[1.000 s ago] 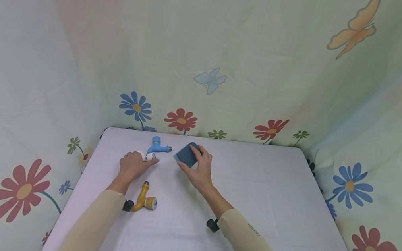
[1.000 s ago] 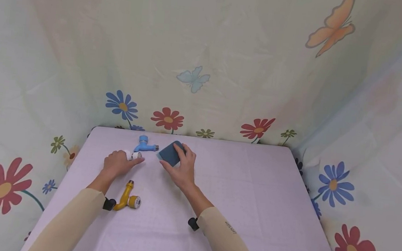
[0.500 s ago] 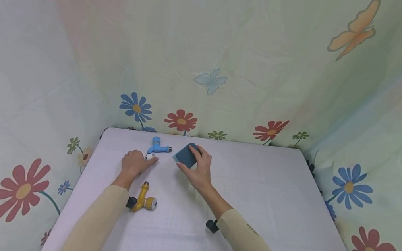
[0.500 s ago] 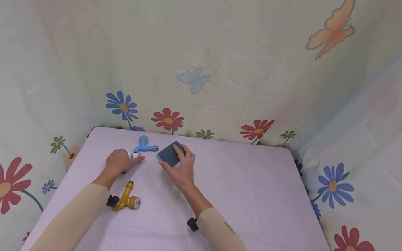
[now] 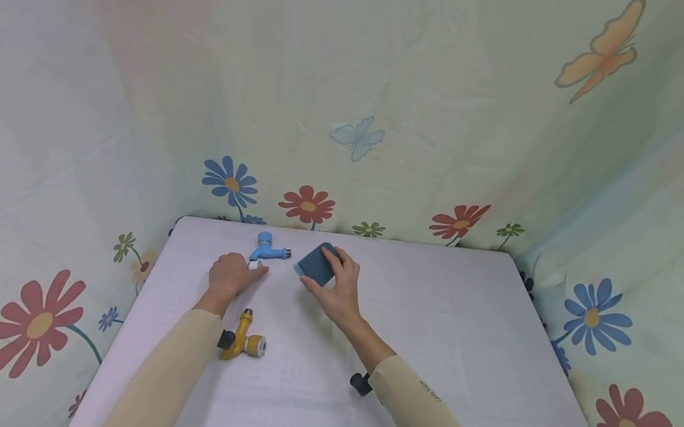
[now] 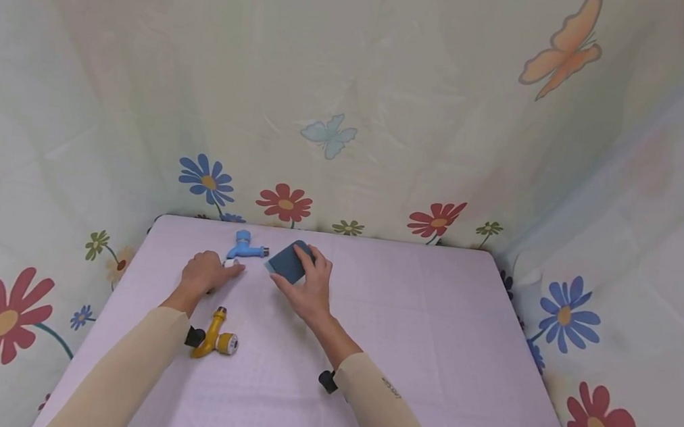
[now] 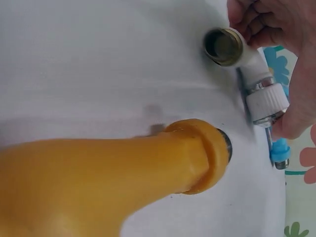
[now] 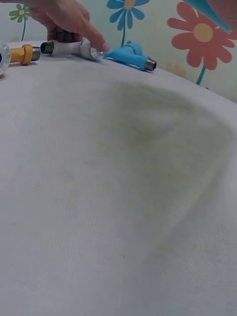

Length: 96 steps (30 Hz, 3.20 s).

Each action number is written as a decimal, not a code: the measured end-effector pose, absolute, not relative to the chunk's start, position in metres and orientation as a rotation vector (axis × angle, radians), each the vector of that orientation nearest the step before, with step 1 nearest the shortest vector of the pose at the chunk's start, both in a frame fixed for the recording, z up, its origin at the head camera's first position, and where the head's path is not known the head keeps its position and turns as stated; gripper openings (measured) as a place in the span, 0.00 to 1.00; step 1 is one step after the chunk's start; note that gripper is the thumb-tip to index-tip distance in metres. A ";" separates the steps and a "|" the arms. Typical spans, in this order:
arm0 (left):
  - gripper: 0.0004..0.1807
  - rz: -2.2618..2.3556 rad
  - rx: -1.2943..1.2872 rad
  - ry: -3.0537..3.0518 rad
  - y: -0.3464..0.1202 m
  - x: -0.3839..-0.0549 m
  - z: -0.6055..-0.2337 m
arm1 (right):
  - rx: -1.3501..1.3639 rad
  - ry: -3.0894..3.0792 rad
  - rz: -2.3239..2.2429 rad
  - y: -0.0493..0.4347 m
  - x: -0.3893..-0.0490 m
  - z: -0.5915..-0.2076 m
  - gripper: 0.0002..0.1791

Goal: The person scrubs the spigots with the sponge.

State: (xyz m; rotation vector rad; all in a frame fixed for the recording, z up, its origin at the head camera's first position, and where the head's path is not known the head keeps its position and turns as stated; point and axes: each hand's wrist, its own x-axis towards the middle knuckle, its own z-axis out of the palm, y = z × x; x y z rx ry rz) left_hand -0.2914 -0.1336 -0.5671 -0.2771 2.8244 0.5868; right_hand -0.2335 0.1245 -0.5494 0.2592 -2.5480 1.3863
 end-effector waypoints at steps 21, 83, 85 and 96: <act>0.38 1.512 0.307 2.276 -0.139 -0.282 -0.543 | 0.333 -2.527 1.433 0.128 -0.232 -0.548 0.44; 0.43 1.578 0.659 2.017 -0.123 -0.259 -0.521 | 0.327 -2.530 1.365 0.122 -0.242 -0.534 0.40; 0.44 1.620 0.621 2.024 -0.126 -0.259 -0.521 | 0.338 -2.524 1.404 0.124 -0.241 -0.536 0.39; 0.47 1.744 0.518 1.988 -0.135 -0.263 -0.524 | 0.558 -2.482 1.505 0.127 -0.232 -0.539 0.36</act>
